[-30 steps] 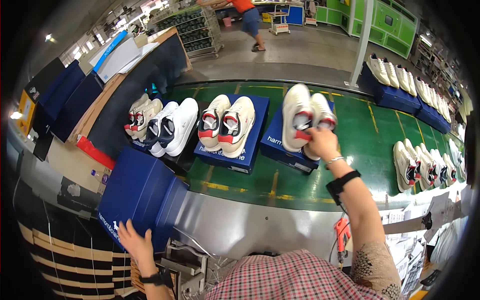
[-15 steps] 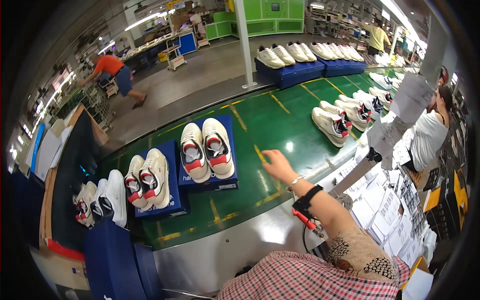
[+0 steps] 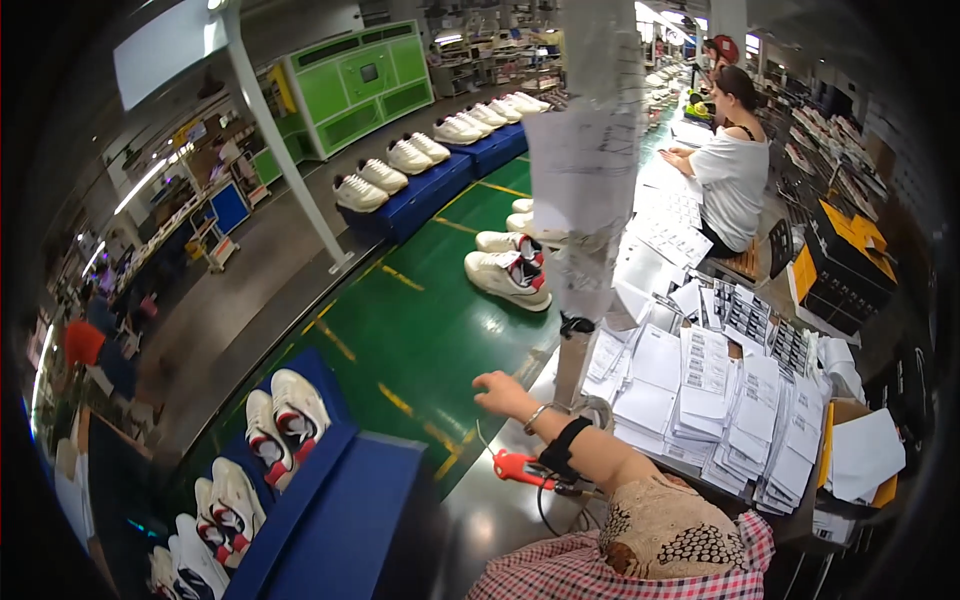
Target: Picking up shoes from an assembly line, placing them into the correct branded boxes, and organizing the boxes.
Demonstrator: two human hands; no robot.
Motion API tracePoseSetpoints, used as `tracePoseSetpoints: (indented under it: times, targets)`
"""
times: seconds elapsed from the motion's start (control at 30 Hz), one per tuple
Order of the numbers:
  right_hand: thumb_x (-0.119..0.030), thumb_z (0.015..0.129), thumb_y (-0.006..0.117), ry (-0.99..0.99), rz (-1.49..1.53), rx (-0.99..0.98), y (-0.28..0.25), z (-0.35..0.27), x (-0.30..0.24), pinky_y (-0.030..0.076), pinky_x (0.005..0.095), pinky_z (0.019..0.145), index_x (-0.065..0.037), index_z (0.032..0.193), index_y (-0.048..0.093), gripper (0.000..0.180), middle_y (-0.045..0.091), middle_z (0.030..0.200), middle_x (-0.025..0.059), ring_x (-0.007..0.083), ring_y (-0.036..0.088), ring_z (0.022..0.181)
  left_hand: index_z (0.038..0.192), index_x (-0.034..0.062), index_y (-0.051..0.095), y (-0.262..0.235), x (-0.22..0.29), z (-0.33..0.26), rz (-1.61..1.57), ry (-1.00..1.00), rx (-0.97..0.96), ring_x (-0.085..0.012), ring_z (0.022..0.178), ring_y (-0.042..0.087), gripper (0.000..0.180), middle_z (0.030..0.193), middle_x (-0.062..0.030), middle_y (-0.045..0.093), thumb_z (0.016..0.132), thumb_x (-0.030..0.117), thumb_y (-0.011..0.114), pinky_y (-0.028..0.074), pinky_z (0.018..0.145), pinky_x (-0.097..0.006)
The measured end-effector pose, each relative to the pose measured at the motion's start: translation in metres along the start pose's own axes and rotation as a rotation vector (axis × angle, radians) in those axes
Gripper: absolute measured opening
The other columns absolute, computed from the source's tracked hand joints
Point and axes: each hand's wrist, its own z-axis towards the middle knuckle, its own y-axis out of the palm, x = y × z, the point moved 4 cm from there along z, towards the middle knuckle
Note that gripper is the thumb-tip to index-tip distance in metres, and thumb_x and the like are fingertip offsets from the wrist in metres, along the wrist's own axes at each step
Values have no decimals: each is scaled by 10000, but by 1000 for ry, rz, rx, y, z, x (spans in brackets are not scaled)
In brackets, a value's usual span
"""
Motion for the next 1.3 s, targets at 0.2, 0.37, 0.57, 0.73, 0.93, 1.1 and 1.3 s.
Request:
tracePoseSetpoints:
  times: [0.2,0.37,0.57,0.73,0.93,1.1,1.3]
  targets:
    - [-191,744,597,-74,70,-23,-14,15,-8,425,386,912,-48,1059,604,346,554,1096,214,338,531,1044,1072,-39,543,187,42,102,-238,149,-285,-122,850,516,370,955,-58,552,730,60,645,409,785,-234]
    - [-181,754,587,122,61,272,-50,-1,12,426,383,912,-46,1107,573,378,537,1141,202,342,526,1053,905,-10,588,305,120,115,130,517,-357,-257,777,553,433,831,-123,568,562,172,778,444,732,-333]
    - [-187,757,577,151,372,66,-30,21,-9,407,375,943,-80,1231,485,495,519,1198,192,330,516,1093,1189,0,469,396,89,130,-1,503,-526,-335,991,482,633,1042,-190,531,721,371,681,390,852,-396]
    - [-114,831,461,86,463,-69,-7,51,-15,410,325,946,-101,1257,482,427,551,1215,129,263,550,1091,1251,42,442,407,85,118,285,886,-579,-311,1044,456,664,1101,-140,514,737,406,651,290,936,-416]
    - [-186,808,537,-24,434,-125,37,86,-11,464,333,861,-60,1046,616,281,625,1056,120,262,600,975,1218,43,490,409,59,130,388,794,-519,-294,1017,476,511,1081,-130,528,812,335,593,320,899,-392]
    - [-80,720,527,47,231,581,-3,147,30,447,407,838,7,879,633,210,624,926,196,351,568,911,1217,32,491,415,60,140,433,757,-461,-297,1006,486,484,1091,-138,539,860,354,546,327,911,-385]
    - [-166,748,532,364,181,870,-48,190,102,436,412,817,-38,1059,556,337,582,952,182,349,540,936,1215,37,503,414,54,152,410,692,-463,-292,1024,479,485,1117,-141,542,852,352,565,329,921,-371]
